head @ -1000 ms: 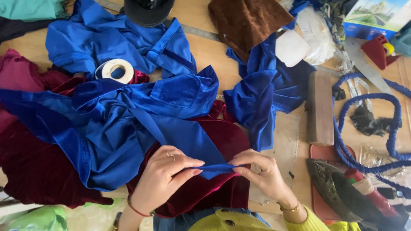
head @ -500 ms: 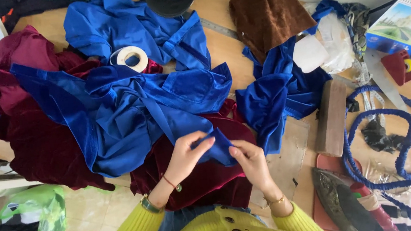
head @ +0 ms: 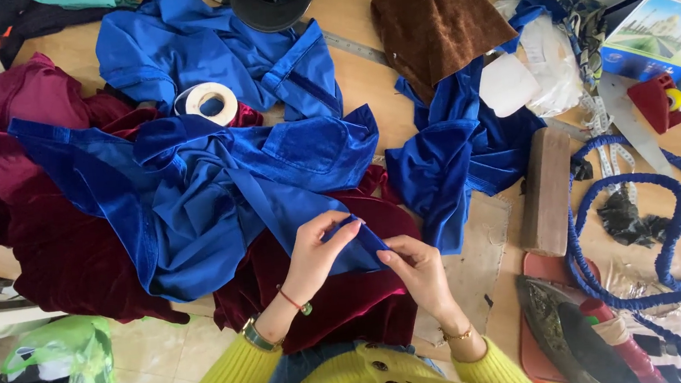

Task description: Ironing and pressing seams on blue velvet fabric using a steam iron on a sewing workshop table.

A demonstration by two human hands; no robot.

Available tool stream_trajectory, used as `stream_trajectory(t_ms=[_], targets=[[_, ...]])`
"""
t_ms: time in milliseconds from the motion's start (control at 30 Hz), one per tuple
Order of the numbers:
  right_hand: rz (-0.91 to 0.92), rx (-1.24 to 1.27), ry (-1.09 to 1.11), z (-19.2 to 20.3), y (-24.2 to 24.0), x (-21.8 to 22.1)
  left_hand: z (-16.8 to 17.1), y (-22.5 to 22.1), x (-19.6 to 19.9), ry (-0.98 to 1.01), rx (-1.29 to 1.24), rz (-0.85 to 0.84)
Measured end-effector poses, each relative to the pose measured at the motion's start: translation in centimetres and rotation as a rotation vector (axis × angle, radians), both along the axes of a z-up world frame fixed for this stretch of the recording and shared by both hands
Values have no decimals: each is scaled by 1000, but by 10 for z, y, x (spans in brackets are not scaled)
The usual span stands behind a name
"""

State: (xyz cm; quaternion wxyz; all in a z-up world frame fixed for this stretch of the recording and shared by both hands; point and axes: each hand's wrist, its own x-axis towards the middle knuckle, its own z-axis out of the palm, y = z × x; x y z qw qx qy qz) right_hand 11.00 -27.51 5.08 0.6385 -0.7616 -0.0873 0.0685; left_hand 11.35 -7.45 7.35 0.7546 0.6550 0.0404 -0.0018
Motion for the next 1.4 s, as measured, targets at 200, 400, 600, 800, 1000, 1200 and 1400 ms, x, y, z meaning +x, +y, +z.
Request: stream_trajectory(t_ms=[200, 400, 600, 800, 1000, 1200, 1400], targets=[[-53, -176, -167, 9, -16, -1, 23, 8, -13, -149, 6, 35], [-60, 83, -228, 14, -28, -10, 23, 5, -37, -282, 0, 57], [-341, 136, -141, -13, -48, -11, 17, 33, -52, -302, 127, 213], [-552, 291, 49, 39, -73, -10, 1, 142, -9, -500, 902, 576], [-552, 558, -140, 37, -154, 32, -74, 222, 42, -407, 1568, 655], [-466, -164, -499, 1, -93, 27, -84, 225, 31, -263, 1636, 663], [-5, -617, -580, -31, -27, 9, -109, 259, 35, -307, 1537, 655]])
